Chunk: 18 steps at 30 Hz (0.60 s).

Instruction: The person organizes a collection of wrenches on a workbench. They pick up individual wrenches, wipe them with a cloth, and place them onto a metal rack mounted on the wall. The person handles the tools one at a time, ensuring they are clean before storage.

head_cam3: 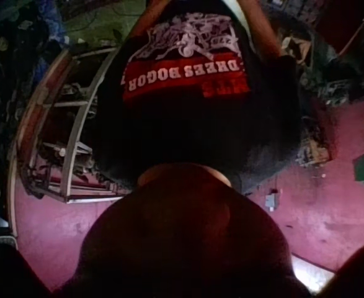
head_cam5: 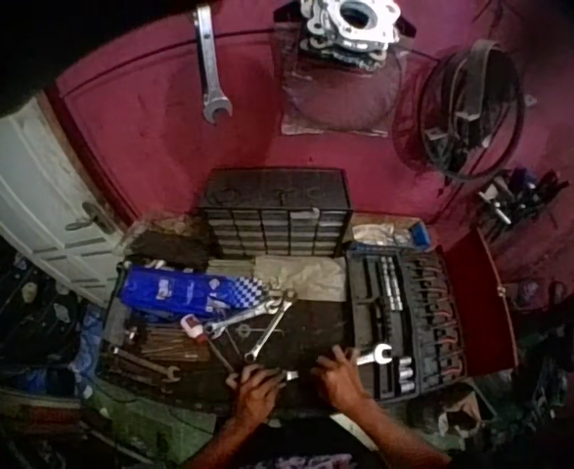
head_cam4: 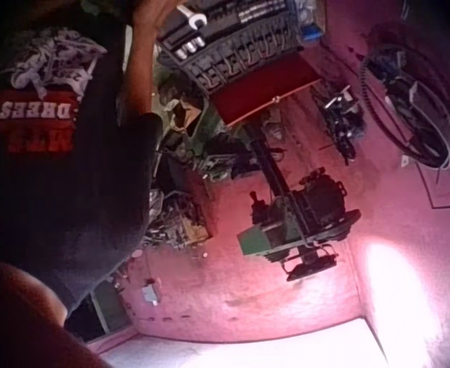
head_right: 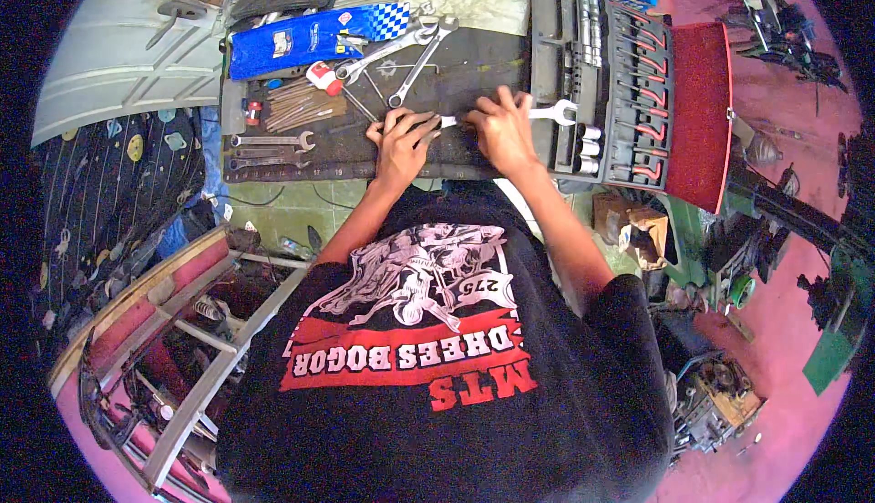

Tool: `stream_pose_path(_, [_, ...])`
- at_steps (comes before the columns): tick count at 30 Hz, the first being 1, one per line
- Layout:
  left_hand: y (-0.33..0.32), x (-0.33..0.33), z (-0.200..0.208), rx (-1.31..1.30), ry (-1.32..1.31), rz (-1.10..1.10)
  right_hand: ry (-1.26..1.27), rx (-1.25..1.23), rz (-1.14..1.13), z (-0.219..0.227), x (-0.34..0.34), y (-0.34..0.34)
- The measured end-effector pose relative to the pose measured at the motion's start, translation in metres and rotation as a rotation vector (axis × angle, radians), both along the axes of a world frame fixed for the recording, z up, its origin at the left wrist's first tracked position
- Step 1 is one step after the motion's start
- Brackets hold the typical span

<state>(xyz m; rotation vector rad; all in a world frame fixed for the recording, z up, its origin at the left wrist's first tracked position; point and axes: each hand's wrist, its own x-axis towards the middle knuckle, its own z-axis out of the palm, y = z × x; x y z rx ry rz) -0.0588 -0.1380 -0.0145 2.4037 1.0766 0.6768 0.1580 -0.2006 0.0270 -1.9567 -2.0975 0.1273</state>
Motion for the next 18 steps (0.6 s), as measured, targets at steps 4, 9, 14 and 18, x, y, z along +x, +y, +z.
stream_pose_path(4, [0.001, -0.001, -0.007, 0.003, 0.035, 0.0, 0.045, -0.006, 0.09, -0.007, -0.029, 0.018])
stream_pose_path(9, [0.0, 0.0, -0.007, 0.003, 0.003, 0.022, -0.029, -0.017, 0.046, -0.002, 0.006, -0.002])
stream_pose_path(14, [0.0, 0.001, -0.007, 0.021, -0.012, 0.045, -0.085, -0.031, -0.179, 0.004, 0.047, -0.031])
stream_pose_path(18, [0.001, 0.003, -0.004, 0.015, -0.01, 0.036, -0.093, 0.011, -0.079, 0.0, 0.005, -0.009])
